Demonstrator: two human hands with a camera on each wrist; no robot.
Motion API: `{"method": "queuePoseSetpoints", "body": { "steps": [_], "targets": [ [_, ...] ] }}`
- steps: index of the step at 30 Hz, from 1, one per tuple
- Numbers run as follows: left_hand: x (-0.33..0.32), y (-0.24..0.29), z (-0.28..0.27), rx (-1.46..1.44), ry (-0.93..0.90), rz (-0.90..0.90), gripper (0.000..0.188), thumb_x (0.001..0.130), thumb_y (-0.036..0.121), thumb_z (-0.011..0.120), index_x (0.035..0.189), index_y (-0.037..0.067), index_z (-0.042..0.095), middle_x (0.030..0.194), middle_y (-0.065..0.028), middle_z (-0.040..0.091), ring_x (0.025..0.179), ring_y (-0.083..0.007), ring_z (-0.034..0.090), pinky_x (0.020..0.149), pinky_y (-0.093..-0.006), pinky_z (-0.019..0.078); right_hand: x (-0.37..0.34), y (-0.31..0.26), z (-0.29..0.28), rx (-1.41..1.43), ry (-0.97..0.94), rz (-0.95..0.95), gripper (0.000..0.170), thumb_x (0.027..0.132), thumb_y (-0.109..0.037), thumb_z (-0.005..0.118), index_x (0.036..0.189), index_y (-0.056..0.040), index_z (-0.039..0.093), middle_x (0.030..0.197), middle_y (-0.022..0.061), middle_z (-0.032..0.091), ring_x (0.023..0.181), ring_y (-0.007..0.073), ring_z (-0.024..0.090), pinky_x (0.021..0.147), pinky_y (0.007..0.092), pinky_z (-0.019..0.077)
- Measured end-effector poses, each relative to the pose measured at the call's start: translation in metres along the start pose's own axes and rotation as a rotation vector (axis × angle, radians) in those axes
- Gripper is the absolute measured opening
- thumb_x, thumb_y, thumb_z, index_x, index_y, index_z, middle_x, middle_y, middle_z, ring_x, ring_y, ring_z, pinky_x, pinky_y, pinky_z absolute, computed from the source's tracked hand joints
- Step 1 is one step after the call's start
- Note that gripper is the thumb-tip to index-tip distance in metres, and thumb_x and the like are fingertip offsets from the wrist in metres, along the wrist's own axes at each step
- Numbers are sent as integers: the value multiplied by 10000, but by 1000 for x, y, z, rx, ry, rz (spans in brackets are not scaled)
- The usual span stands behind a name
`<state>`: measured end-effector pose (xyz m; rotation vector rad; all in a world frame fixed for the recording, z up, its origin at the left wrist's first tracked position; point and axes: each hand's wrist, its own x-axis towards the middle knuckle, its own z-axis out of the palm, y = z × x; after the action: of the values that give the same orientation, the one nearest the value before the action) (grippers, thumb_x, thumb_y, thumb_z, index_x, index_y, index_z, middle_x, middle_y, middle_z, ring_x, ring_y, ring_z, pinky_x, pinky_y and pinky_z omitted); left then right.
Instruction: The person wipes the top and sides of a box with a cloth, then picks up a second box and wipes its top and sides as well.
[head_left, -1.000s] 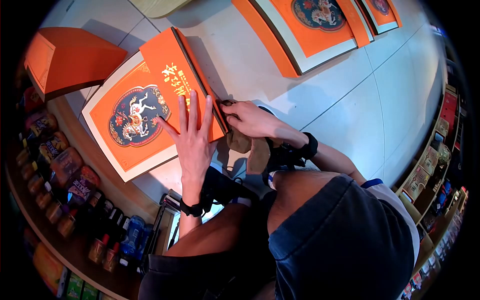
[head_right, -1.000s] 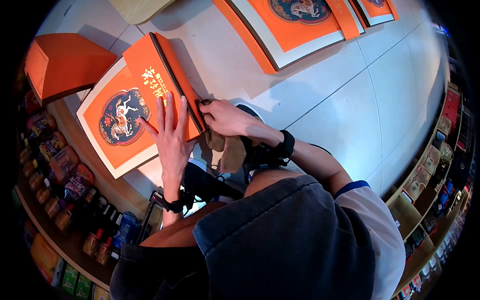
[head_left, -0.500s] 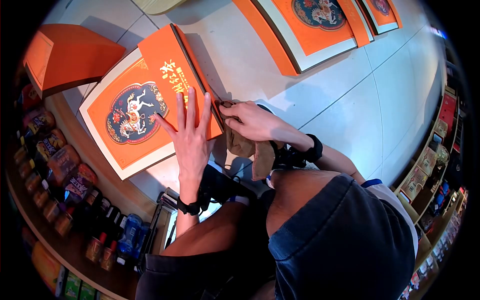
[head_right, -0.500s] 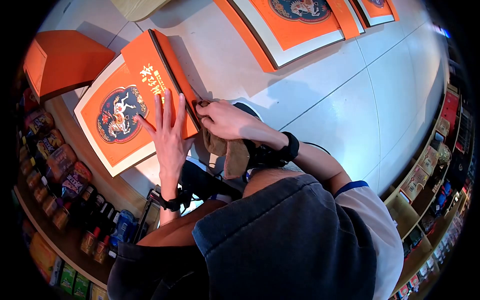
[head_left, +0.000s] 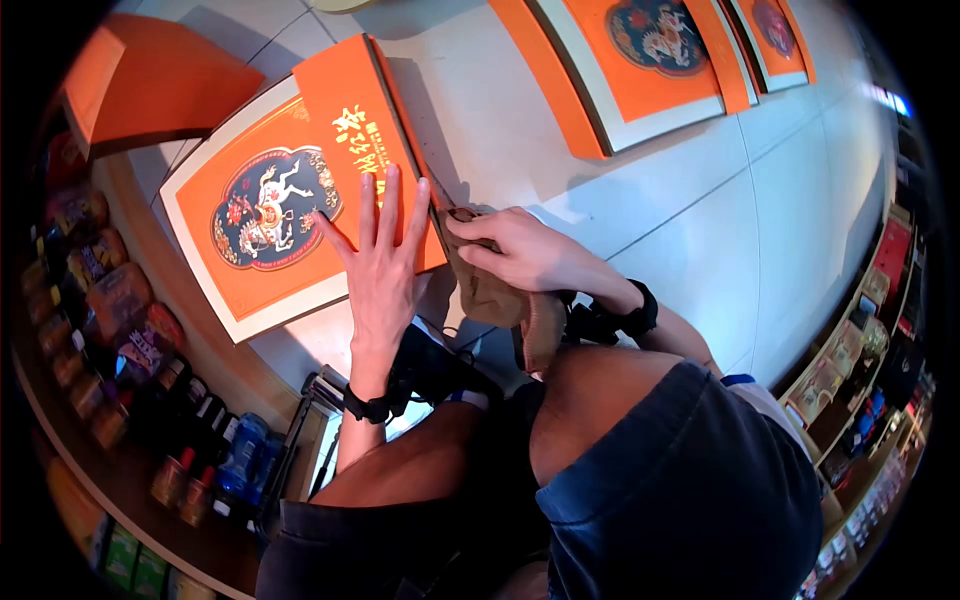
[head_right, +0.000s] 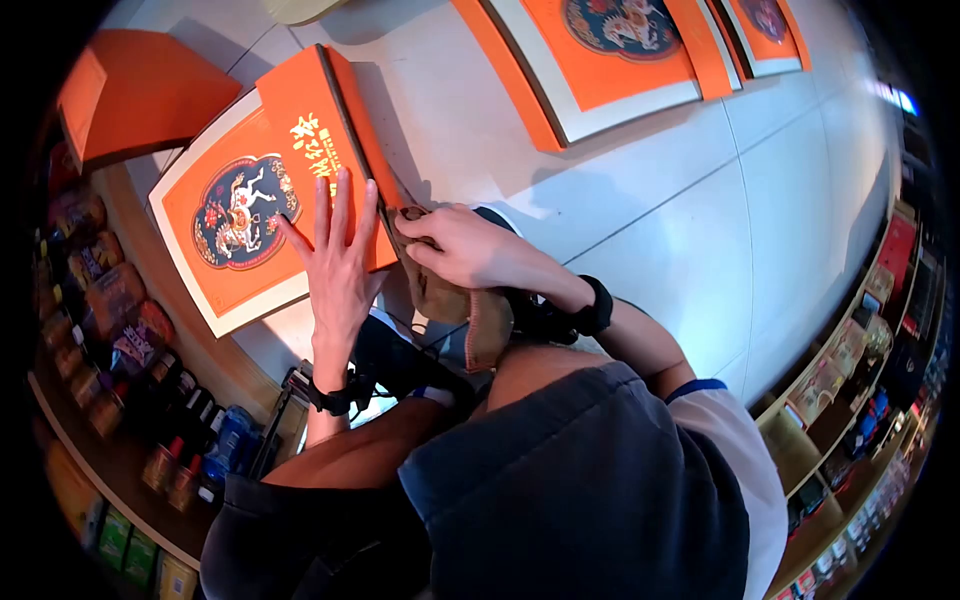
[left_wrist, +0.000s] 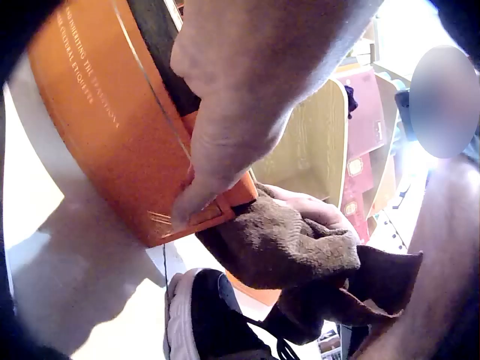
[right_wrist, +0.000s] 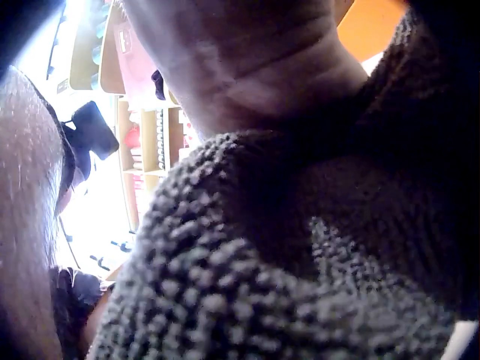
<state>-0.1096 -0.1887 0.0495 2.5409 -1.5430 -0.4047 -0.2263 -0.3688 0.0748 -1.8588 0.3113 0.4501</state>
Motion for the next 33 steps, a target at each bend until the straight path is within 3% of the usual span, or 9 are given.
{"method": "queuePoseSetpoints", "body": {
  "steps": [3,5,13,15,19,23,27,28,33],
  "targets": [
    [-2,-5,-11,-180,-32,21,1222,560,170,917,1616,230,304,1700,-95,201,1570,-327,171,1186,-736,3,-5,5,-19,69,-32,-108,418,971,-138,600,1357,20,568,942,277,668,928,317,708,826,411,515],
    [-6,-11,-15,-244,-8,48,1167,622,301,912,1610,169,306,1696,-144,180,1569,-363,144,1192,-726,8,-9,-27,-42,190,-111,232,443,985,-122,630,1405,1,569,1004,196,715,994,122,675,869,314,520],
    [-59,-29,-21,-424,398,39,802,782,169,854,1480,36,482,1492,-227,473,1385,-437,449,1166,-565,331,6,-50,-44,302,94,-65,348,994,-130,651,1324,-20,628,1108,82,725,988,115,654,889,289,530],
    [-82,-35,-16,-508,485,-33,733,801,114,837,1452,26,511,1418,-233,534,1321,-424,519,1131,-523,393,14,-43,-45,417,221,123,287,1006,-153,647,1255,-11,643,1060,47,724,962,100,648,868,263,517],
    [-120,-66,-8,-342,724,-618,600,916,131,743,1453,22,500,1352,-226,526,1282,-376,519,1094,-464,412,26,22,-48,199,322,241,359,1053,-321,595,1047,29,676,868,7,656,832,63,528,790,230,460],
    [-131,-106,5,-350,838,-952,651,1010,311,646,1512,-17,392,1416,-235,487,1373,-355,438,1157,-449,328,30,37,-32,107,77,323,510,1054,-435,565,1037,63,673,763,0,570,772,82,474,733,256,432],
    [-127,-141,18,-551,871,-1083,702,1027,409,605,1501,-57,382,1516,-270,424,1406,-371,422,1172,-455,310,42,23,-28,-24,-143,383,835,935,-467,719,1552,-23,373,832,110,635,829,146,527,834,292,466],
    [-125,-147,19,-629,866,-1095,691,1030,412,600,1487,-67,402,1502,-261,453,1388,-368,450,1169,-446,319,47,21,-26,-94,-173,209,1191,827,-435,829,1644,-76,40,948,209,680,894,248,628,883,340,479],
    [-125,-182,45,-952,857,-1162,548,1045,385,594,1340,-77,583,1229,-165,674,1094,-231,623,991,-343,459,45,6,-17,-257,-160,-52,1387,718,-415,906,1626,-92,-92,1203,353,634,1101,514,622,946,476,465]
  ]
}}
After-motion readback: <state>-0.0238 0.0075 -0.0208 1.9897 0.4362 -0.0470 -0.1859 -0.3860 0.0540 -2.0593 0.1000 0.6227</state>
